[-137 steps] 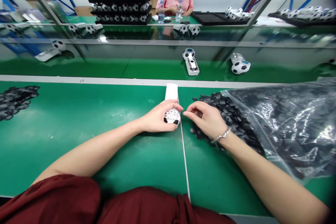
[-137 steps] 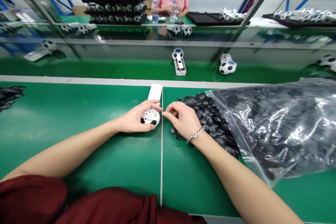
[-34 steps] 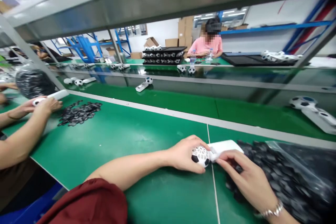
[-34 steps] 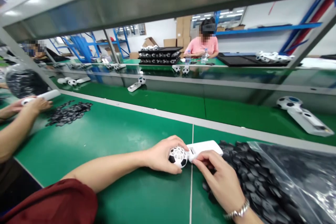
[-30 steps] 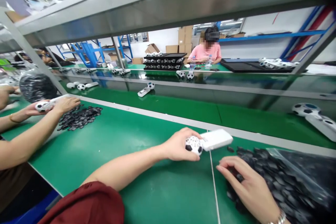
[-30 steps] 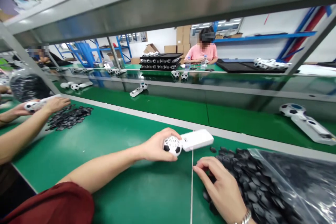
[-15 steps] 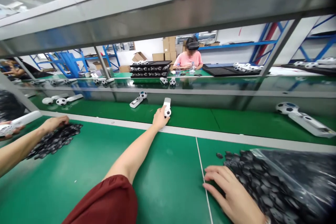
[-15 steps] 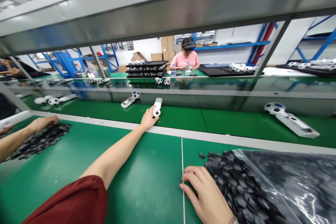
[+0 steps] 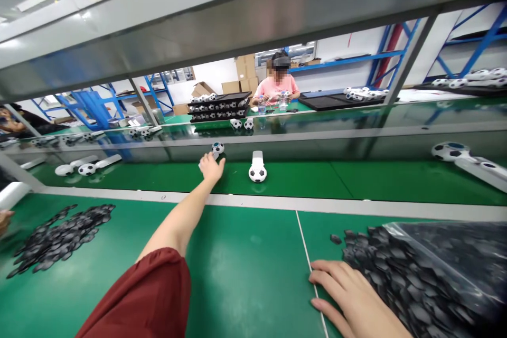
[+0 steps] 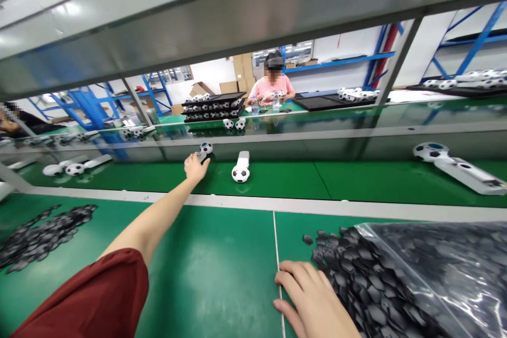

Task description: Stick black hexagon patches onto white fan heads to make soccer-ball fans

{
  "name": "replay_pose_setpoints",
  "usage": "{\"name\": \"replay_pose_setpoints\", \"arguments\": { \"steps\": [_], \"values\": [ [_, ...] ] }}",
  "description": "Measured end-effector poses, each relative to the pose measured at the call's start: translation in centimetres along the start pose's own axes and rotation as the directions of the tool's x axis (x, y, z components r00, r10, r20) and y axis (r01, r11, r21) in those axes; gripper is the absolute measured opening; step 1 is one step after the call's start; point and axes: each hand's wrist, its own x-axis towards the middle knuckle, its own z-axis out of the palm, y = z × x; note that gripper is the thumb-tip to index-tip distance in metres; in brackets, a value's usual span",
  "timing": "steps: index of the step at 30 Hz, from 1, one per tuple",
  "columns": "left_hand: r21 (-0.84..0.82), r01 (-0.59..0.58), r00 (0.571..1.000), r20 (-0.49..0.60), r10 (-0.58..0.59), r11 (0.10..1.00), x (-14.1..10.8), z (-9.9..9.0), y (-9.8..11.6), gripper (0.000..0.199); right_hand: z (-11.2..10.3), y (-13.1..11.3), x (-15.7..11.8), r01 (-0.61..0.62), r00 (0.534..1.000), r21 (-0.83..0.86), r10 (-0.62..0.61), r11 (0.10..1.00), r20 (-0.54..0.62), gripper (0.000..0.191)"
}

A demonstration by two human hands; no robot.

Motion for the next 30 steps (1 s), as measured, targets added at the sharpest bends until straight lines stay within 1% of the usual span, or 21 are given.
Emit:
{"name": "replay_pose_setpoints", "arguments": {
  "steps": [3,5,7,10,12,14,16,18,20,21,23,25,27,30],
  "values": [
    [0.09,0.102,0.995,-0.006,-0.102,0.991,2.9,-0.3,-1.2,0.049,0.1,0.0,0.1,0.006,1.0,-0.011,-0.007,1.0,-0.012,0.017],
    [0.141,0.14,0.988,0.038,-0.147,0.98,4.2,0.0,-1.5,0.04,0.1,-0.1,0.2,0.007,1.0,-0.014,-0.007,1.0,-0.02,0.017],
    [0.185,0.165,0.975,0.12,-0.189,0.969,4.9,0.5,-1.4,0.035,0.0,-0.2,0.4,0.001,1.0,-0.009,-0.001,1.0,-0.023,0.016],
    [0.239,0.181,0.939,0.246,-0.24,0.954,5.6,1.3,-0.7,0.032,-0.1,-0.1,0.4,-0.016,1.0,0.015,0.016,1.0,-0.009,0.015],
    [0.257,0.175,0.911,0.324,-0.255,0.95,5.6,1.5,-0.1,0.032,-0.1,-0.1,0.4,-0.034,0.999,0.04,0.033,0.999,0.018,0.015],
    [0.252,0.155,0.873,0.417,-0.252,0.955,5.1,1.3,0.6,0.031,0.0,-0.1,0.4,-0.066,0.996,0.069,0.062,0.995,0.056,0.015],
    [0.232,0.124,0.828,0.512,-0.229,0.965,4.1,0.5,1.2,0.03,0.1,-0.2,0.3,-0.112,0.991,0.099,0.103,0.989,0.09,0.014],
    [0.214,0.083,0.789,0.582,-0.195,0.973,2.9,-0.7,1.5,0.03,0.0,-0.4,0.2,-0.15,0.983,0.129,0.134,0.98,0.122,0.013],
    [0.199,0.029,0.771,0.619,-0.149,0.98,1.5,-2.5,1.6,0.028,-0.3,-0.5,0.2,-0.162,0.979,0.161,0.139,0.974,0.148,0.012],
    [0.19,-0.005,0.772,0.625,-0.117,0.982,0.8,-3.6,1.6,0.028,-0.6,-0.5,0.2,-0.159,0.978,0.174,0.132,0.972,0.16,0.013],
    [0.166,-0.088,0.787,0.616,-0.034,0.982,-1.0,-5.8,1.6,0.032,-1.3,-0.4,0.3,-0.148,0.978,0.192,0.114,0.97,0.177,0.015],
    [0.139,-0.188,0.805,0.589,0.072,0.972,-3.4,-7.8,1.6,0.046,-2.1,0.0,0.4,-0.139,0.976,0.211,0.098,0.967,0.193,0.019],
    [0.112,-0.292,0.809,0.559,0.183,0.95,-6.6,-9.4,1.6,0.055,-3.0,0.6,0.4,-0.137,0.973,0.241,0.085,0.961,0.216,0.027],
    [0.076,-0.424,0.792,0.515,0.328,0.903,-12.2,-10.9,1.6,0.058,-3.8,1.5,0.4,-0.178,0.955,0.245,0.107,0.953,0.277,0.039]
  ]
}}
